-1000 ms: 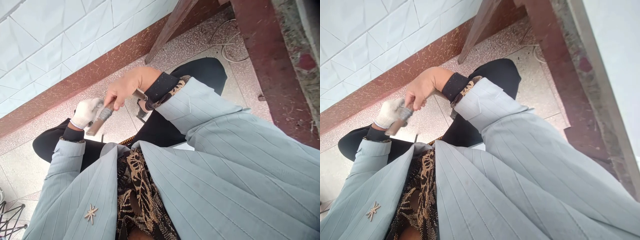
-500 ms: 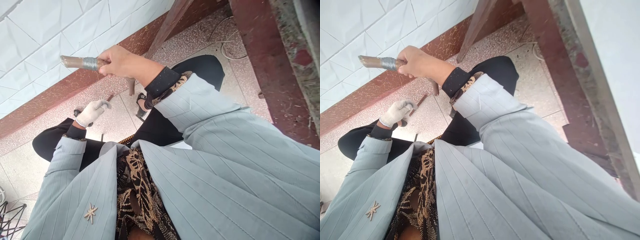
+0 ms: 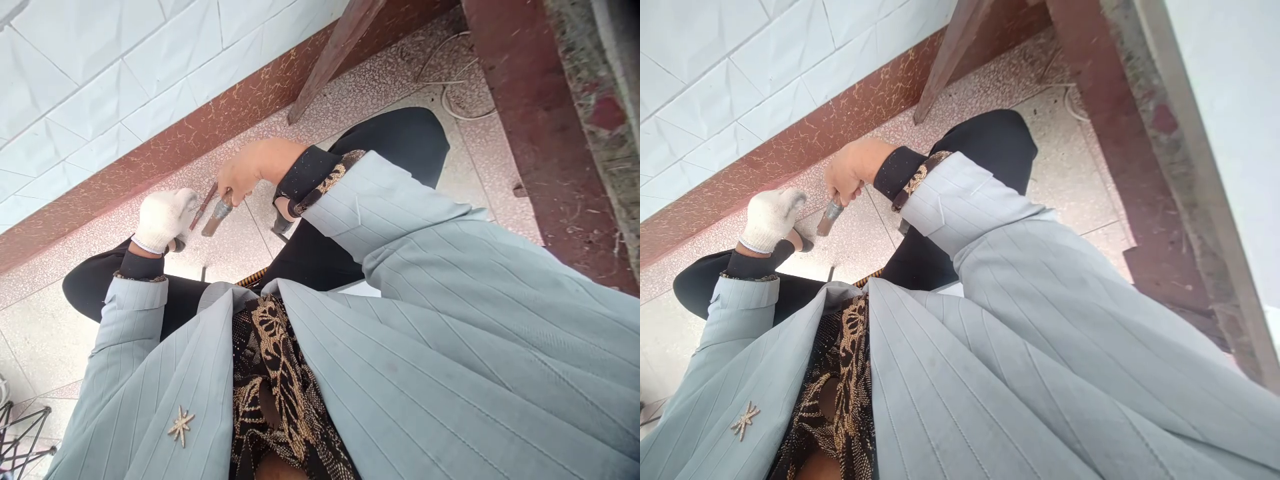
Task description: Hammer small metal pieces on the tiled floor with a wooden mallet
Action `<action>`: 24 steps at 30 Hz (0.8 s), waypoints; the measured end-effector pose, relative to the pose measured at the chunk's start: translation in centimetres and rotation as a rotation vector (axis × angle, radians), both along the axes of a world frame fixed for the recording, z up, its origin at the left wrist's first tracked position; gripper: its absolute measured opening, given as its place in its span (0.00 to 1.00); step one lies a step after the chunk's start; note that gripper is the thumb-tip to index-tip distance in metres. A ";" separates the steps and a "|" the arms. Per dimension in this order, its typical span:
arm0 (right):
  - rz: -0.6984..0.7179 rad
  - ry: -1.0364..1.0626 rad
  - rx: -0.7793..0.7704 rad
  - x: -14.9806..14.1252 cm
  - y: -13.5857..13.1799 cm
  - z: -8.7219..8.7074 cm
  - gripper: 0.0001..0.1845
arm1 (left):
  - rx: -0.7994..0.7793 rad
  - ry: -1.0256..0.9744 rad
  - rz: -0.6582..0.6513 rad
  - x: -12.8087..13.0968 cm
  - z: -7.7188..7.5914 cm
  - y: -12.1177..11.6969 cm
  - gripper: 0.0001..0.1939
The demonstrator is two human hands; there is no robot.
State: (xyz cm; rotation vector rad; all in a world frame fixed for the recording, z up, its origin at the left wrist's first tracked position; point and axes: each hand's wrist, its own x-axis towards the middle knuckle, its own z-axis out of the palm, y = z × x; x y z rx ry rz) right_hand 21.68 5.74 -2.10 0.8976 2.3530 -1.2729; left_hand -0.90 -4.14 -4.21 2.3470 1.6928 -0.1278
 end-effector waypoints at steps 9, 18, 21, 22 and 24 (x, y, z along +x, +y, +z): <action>-0.407 0.574 -0.062 2.2 1.2 2.9 0.07 | -0.056 -0.243 0.142 0.0 -1.1 0.1 0.17; -0.240 0.080 0.370 0.5 0.4 1.5 0.08 | -0.128 -0.073 -0.021 1.8 -1.0 -0.1 0.17; -0.203 -0.008 0.387 0.1 -0.1 1.5 0.12 | -0.139 0.040 -0.045 2.4 -0.8 -0.1 0.17; -0.185 -0.042 0.387 0.0 -0.2 1.3 0.12 | -0.134 0.082 -0.056 2.6 -0.8 -0.2 0.17; -0.142 -0.105 0.369 -0.3 -0.5 0.8 0.09 | -0.119 0.158 -0.085 3.0 -0.7 -0.2 0.16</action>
